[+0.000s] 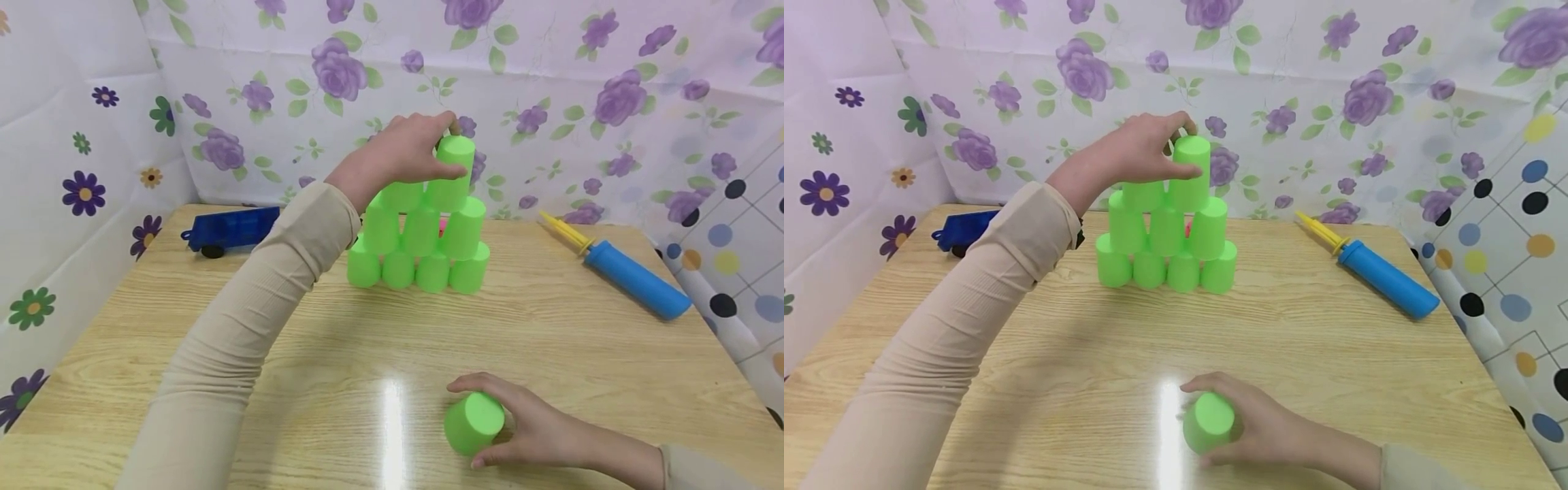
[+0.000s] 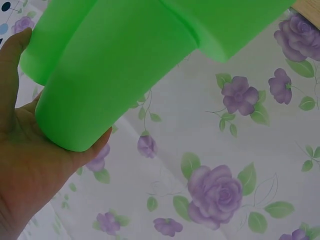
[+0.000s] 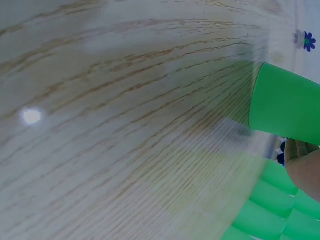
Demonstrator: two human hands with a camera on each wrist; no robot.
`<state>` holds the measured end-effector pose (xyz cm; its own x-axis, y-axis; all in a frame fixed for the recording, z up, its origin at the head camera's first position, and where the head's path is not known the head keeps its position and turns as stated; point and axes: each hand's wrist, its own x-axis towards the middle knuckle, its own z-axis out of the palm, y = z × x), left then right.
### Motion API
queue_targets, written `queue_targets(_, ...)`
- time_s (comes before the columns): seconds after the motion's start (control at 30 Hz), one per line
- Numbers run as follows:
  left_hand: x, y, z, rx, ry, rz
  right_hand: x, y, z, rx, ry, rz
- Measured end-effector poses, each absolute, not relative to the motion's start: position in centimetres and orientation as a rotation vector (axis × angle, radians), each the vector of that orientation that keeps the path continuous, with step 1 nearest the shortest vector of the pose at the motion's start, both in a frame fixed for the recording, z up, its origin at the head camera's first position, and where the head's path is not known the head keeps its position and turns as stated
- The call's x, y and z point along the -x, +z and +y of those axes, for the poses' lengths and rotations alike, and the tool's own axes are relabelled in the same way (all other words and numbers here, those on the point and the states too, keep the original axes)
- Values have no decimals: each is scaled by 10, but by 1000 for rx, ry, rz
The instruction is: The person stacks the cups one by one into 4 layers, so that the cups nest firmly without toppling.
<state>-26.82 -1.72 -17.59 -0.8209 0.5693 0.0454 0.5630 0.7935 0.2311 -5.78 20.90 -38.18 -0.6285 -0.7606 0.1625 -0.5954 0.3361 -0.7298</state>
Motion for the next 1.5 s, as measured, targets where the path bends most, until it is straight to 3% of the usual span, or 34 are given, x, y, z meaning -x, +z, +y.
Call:
queue_targets(0.3, 259, -180, -24, -963, 617, 3070, 55, -381, 211, 1133, -1089, 2457)
queue_targets(0.57, 225, -197, -38, -1221, 1030, 3119, 65, -379, 220, 1100, -1034, 2414)
queue_targets(0.8, 234, -213, -57, -1054, 1196, 3096, 79, -363, 223, 1096, -1019, 2378)
queue_targets(1.1, 254, -229, -68, -714, 1418, 2945, 109, -288, 208, 1150, -976, 2505)
queue_targets(1.33, 258, -232, -69, -654, 1489, 2853, 136, -210, 198, 1174, -1000, 2679)
queue_targets(1.5, 260, -230, -70, -649, 1557, 2806, 158, -180, 189, 1116, -1025, 2817)
